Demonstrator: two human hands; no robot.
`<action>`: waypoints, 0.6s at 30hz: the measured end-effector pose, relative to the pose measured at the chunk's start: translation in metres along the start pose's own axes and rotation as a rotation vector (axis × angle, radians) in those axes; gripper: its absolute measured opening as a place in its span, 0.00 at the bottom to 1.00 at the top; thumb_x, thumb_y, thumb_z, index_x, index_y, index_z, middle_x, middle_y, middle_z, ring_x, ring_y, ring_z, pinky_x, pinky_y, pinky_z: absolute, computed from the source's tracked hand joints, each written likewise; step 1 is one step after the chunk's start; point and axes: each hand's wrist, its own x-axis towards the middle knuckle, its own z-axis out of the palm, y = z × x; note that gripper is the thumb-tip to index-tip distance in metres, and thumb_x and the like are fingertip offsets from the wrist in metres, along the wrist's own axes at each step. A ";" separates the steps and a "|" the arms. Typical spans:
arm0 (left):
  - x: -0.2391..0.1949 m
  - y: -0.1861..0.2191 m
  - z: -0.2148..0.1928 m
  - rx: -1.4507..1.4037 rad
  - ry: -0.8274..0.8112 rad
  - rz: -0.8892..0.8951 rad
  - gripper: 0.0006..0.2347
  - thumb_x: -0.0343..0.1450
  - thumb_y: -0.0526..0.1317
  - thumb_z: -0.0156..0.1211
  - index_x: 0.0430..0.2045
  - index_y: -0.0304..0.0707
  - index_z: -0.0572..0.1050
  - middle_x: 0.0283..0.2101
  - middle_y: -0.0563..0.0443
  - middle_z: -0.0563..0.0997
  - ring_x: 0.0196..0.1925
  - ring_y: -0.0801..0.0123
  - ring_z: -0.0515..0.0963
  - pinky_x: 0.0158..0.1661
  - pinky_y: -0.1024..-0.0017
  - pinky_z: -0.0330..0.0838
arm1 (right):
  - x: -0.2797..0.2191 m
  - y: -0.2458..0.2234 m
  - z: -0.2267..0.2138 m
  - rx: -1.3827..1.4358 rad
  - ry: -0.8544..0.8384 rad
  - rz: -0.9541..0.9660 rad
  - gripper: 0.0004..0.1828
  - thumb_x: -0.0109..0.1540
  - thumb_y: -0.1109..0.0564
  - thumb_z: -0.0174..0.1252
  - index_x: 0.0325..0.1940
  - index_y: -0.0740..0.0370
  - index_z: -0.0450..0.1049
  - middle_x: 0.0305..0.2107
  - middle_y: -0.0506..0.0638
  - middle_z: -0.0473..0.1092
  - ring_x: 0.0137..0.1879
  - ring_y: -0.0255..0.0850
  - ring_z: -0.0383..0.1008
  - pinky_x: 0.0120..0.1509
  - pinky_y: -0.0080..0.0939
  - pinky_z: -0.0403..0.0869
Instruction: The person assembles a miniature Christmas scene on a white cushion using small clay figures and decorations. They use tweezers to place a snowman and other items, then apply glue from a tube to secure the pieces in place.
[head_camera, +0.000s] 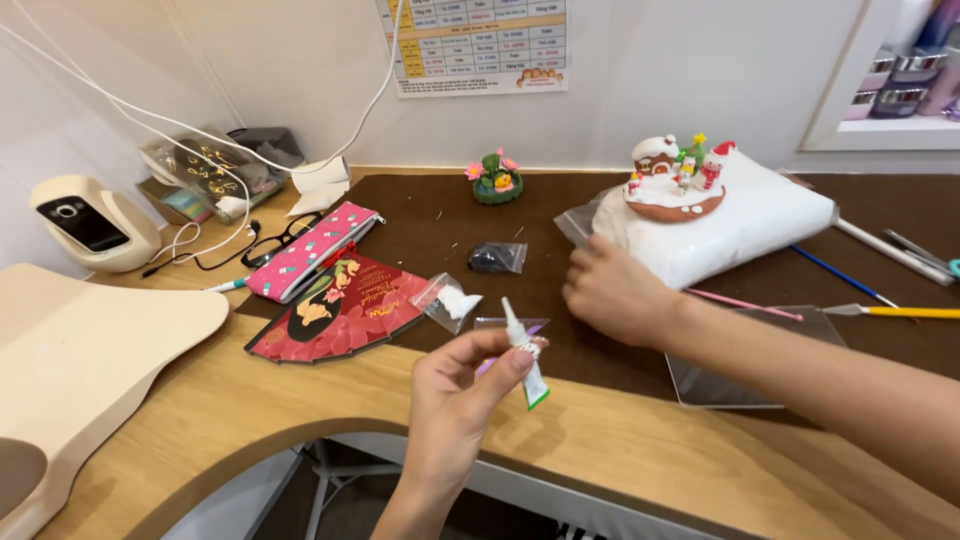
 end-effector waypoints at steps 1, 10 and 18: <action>0.000 0.003 0.003 0.022 -0.025 0.022 0.08 0.64 0.33 0.71 0.32 0.27 0.84 0.37 0.40 0.90 0.38 0.68 0.85 0.43 0.72 0.79 | -0.006 0.009 -0.008 0.252 0.144 0.125 0.02 0.55 0.51 0.60 0.29 0.45 0.77 0.27 0.43 0.76 0.41 0.48 0.73 0.50 0.52 0.65; -0.012 0.011 0.031 0.188 -0.157 0.174 0.07 0.64 0.37 0.73 0.30 0.36 0.82 0.33 0.52 0.86 0.35 0.75 0.83 0.41 0.77 0.79 | -0.101 0.061 -0.209 1.743 0.443 0.601 0.03 0.55 0.63 0.70 0.31 0.67 0.85 0.25 0.52 0.83 0.32 0.35 0.78 0.47 0.34 0.77; -0.026 0.022 0.047 0.309 -0.181 0.199 0.07 0.64 0.40 0.73 0.30 0.41 0.84 0.32 0.56 0.86 0.36 0.77 0.83 0.45 0.77 0.78 | -0.118 0.065 -0.211 1.478 0.318 0.470 0.07 0.57 0.53 0.68 0.30 0.56 0.89 0.30 0.43 0.90 0.77 0.40 0.72 0.75 0.39 0.67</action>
